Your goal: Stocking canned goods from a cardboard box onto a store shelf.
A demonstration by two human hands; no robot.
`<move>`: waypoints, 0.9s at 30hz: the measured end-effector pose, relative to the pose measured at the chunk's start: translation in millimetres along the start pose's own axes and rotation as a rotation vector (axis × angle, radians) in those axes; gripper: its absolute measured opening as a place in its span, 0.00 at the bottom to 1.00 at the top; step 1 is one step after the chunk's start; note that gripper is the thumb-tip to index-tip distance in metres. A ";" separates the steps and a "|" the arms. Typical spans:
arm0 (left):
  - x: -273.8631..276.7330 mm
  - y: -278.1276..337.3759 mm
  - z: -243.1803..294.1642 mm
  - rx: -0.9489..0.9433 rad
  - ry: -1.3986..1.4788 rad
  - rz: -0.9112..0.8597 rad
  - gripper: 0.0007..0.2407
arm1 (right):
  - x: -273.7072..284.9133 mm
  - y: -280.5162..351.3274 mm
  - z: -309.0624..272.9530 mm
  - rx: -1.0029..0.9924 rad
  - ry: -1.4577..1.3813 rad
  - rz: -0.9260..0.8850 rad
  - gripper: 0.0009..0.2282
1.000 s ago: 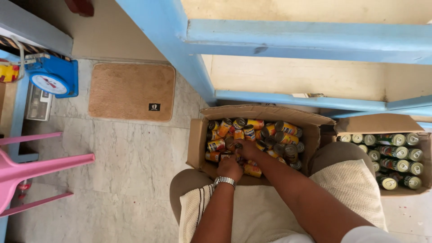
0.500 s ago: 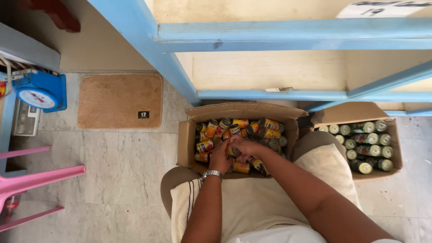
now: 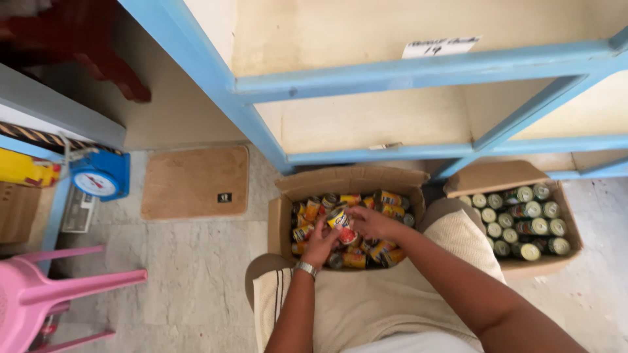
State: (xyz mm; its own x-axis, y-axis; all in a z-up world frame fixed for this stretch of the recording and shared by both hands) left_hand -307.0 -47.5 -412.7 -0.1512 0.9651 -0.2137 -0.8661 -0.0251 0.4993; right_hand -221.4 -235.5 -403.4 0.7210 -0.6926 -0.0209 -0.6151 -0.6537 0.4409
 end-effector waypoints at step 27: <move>-109.4 125.0 435.7 -1.183 -0.273 0.354 0.24 | 8.1 117.9 -443.4 1.152 0.562 0.758 0.12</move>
State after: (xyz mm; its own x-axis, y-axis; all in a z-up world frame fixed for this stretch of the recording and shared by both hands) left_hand -191.0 -42.7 38.9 -0.4808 0.8764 0.0281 -0.7151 -0.3734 -0.5910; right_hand -146.6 -182.9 46.3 -0.0175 -0.9396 0.3418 -0.6052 -0.2621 -0.7517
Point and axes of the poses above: each hand's wrist, its own y-axis away from the middle knuckle, its own x-axis out of the back of the hand, z = x × y, the point moved 3 cm from there along -y, towards the middle knuckle, and after that the axes turned 2 degrees about z, right-handed, at the moved point
